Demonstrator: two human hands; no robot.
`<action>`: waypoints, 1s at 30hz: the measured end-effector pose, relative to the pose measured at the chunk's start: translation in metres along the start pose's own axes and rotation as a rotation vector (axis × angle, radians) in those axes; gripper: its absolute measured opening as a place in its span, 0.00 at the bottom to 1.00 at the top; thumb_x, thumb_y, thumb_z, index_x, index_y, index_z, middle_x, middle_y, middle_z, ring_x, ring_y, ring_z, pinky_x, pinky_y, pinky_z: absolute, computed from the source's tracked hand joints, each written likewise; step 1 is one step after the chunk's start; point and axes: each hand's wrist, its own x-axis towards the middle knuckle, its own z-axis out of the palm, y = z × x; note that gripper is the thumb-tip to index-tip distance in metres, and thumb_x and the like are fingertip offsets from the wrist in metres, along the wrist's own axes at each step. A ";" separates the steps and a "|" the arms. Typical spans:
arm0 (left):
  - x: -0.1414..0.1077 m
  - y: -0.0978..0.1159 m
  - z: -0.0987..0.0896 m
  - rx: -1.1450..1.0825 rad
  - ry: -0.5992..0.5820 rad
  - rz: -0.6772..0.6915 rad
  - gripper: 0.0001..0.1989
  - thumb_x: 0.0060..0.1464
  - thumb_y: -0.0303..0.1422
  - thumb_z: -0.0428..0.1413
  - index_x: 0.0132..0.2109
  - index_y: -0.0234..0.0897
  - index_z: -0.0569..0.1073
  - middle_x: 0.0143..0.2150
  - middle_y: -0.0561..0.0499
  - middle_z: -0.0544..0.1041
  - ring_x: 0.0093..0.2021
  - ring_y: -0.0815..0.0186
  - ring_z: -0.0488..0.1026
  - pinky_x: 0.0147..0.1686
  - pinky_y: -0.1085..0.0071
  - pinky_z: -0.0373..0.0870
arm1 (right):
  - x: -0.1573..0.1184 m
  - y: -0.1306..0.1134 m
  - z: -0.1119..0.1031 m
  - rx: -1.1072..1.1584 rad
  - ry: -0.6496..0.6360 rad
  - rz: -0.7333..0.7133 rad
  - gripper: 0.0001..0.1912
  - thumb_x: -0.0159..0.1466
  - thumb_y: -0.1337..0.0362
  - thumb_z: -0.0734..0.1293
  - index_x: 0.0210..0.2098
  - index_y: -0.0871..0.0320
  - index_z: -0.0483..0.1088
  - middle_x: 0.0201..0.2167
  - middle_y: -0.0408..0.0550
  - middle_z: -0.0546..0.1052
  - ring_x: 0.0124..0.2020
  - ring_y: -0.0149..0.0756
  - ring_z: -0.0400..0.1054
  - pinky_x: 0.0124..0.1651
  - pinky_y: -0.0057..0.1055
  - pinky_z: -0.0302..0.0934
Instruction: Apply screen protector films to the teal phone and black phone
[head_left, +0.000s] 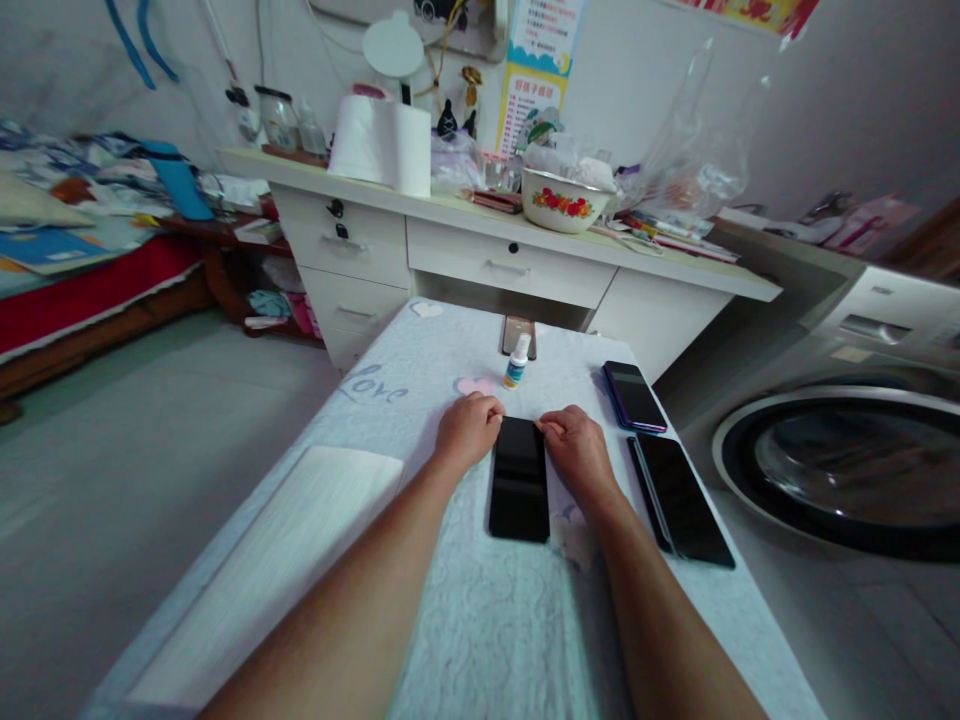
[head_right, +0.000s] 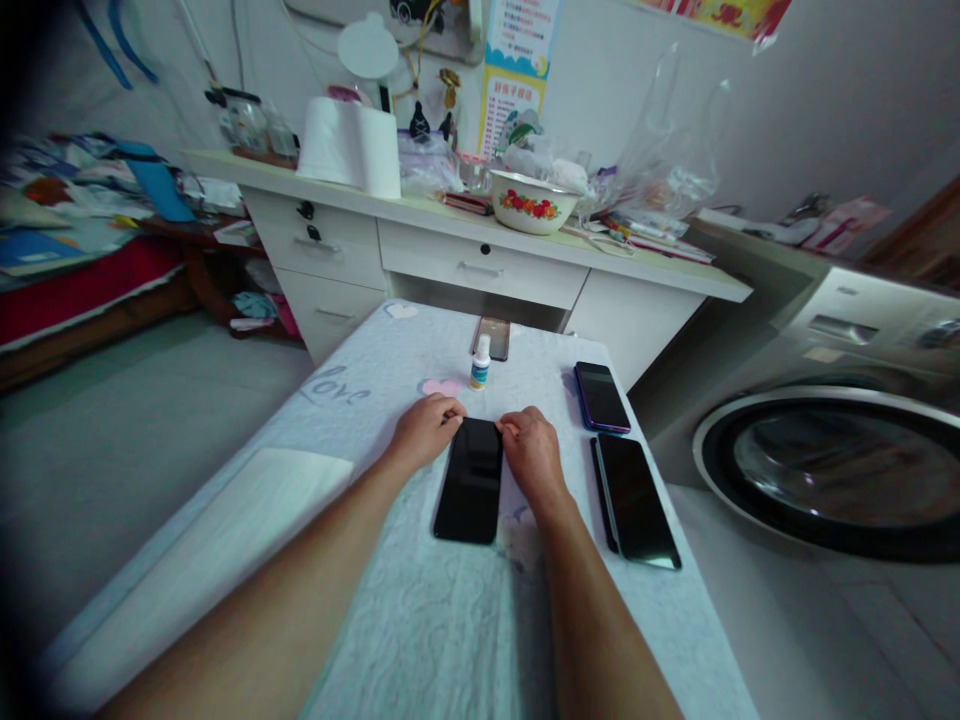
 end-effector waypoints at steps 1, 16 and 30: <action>0.000 0.000 0.000 0.000 -0.001 0.001 0.08 0.55 0.28 0.52 0.36 0.40 0.76 0.39 0.50 0.76 0.40 0.66 0.72 0.40 0.72 0.65 | 0.000 0.000 0.001 -0.003 0.011 0.001 0.10 0.64 0.66 0.64 0.34 0.57 0.79 0.31 0.46 0.74 0.33 0.32 0.68 0.38 0.26 0.56; 0.001 -0.001 0.002 -0.009 0.008 -0.004 0.08 0.55 0.28 0.52 0.36 0.40 0.76 0.39 0.50 0.76 0.40 0.66 0.72 0.39 0.71 0.65 | 0.002 -0.001 -0.001 -0.010 -0.033 -0.016 0.09 0.62 0.68 0.65 0.33 0.57 0.79 0.31 0.46 0.75 0.33 0.32 0.69 0.37 0.26 0.56; 0.002 -0.003 0.003 -0.011 0.013 0.007 0.08 0.54 0.27 0.52 0.36 0.40 0.76 0.38 0.51 0.76 0.40 0.66 0.72 0.40 0.71 0.65 | -0.001 -0.007 -0.014 0.057 -0.180 -0.058 0.06 0.60 0.70 0.67 0.33 0.57 0.78 0.33 0.47 0.77 0.35 0.34 0.70 0.39 0.28 0.58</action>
